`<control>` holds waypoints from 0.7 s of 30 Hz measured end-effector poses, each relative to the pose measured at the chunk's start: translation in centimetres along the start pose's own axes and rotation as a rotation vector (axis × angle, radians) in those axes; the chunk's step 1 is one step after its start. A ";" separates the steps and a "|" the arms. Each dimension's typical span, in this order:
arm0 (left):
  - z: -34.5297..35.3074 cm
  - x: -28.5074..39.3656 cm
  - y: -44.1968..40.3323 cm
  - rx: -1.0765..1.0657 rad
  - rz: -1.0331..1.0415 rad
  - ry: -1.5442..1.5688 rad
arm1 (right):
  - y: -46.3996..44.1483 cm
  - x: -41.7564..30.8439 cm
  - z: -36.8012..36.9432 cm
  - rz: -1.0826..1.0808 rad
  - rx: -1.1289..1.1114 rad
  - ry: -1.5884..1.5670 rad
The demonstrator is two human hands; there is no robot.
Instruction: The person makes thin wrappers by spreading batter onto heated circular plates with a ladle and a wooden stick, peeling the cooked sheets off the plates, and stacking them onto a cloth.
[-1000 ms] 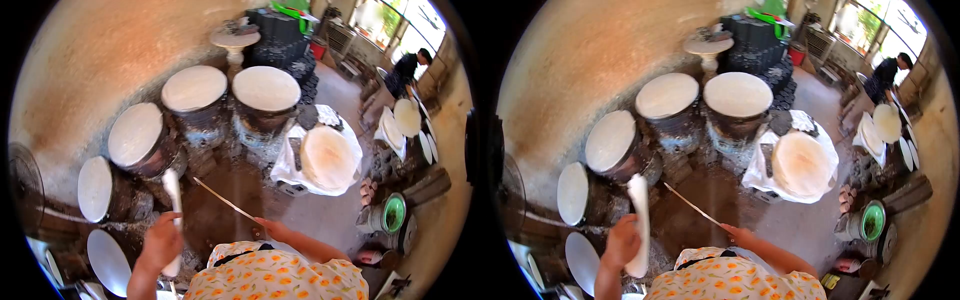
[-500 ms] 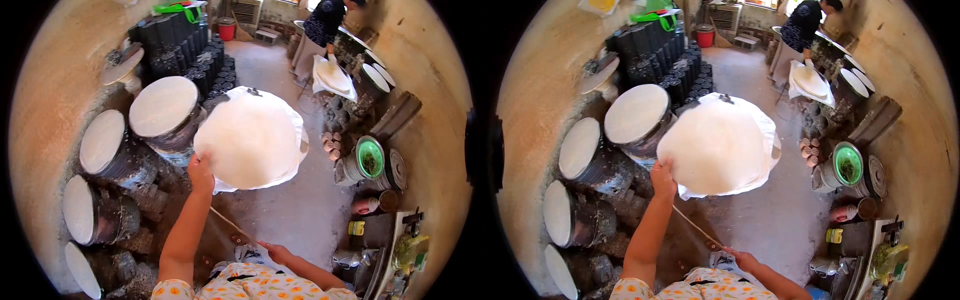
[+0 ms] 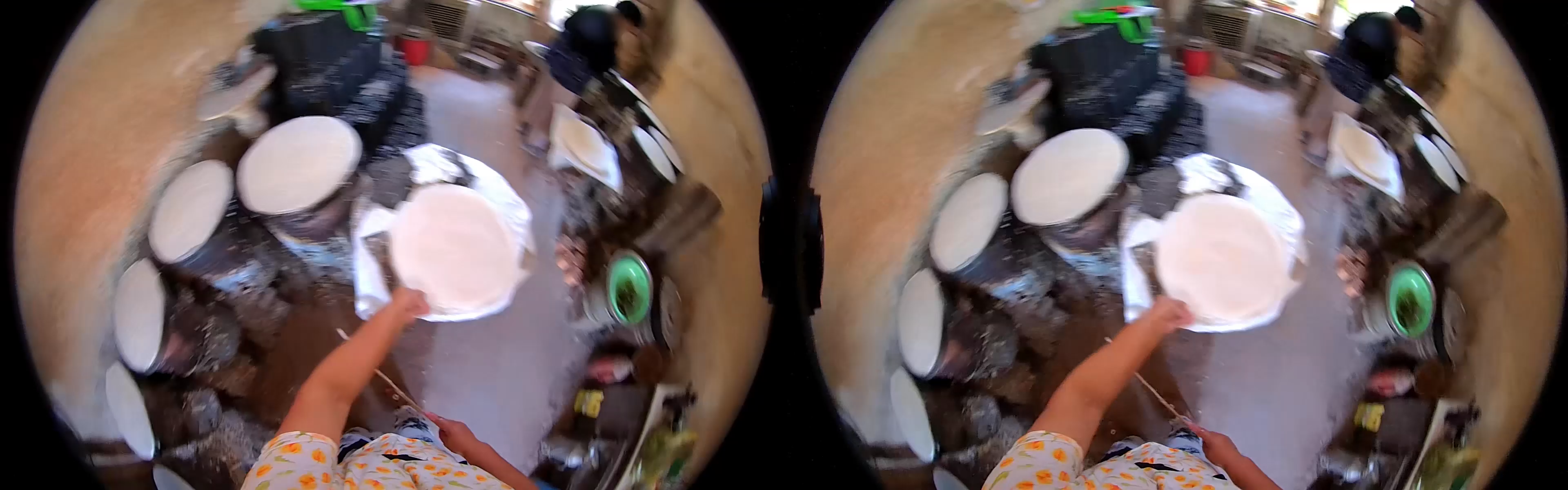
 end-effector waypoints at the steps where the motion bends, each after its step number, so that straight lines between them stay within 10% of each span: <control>1: -0.1 0.1 1.9 -0.015 0.044 -0.136 | -1.1 -0.3 -0.2 -0.027 0.000 0.031; 8: -0.4 5.8 29.5 0.360 -0.006 0.117 | -6.4 -7.6 -3.1 -0.394 -0.103 0.218; 15: -9.0 -6.7 57.9 0.823 0.421 0.827 | -11.1 -18.9 -1.1 -0.854 -0.219 0.450; 18: -5.2 -11.4 64.9 1.315 0.429 0.895 | -11.1 -24.0 2.6 -1.039 -0.271 0.506; 21: -5.0 -22.0 66.0 1.362 0.630 1.427 | -8.8 -29.7 6.3 -1.155 -0.359 0.607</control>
Point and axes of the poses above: each hand's wrist, its own y-axis away from the middle knuckle, its own z-axis out of the palm, x = y × z, the point moved 4 cm from there along -y, towards the middle knuckle, and after that the axes turned 12 degrees about z, right-handed, at the moved point
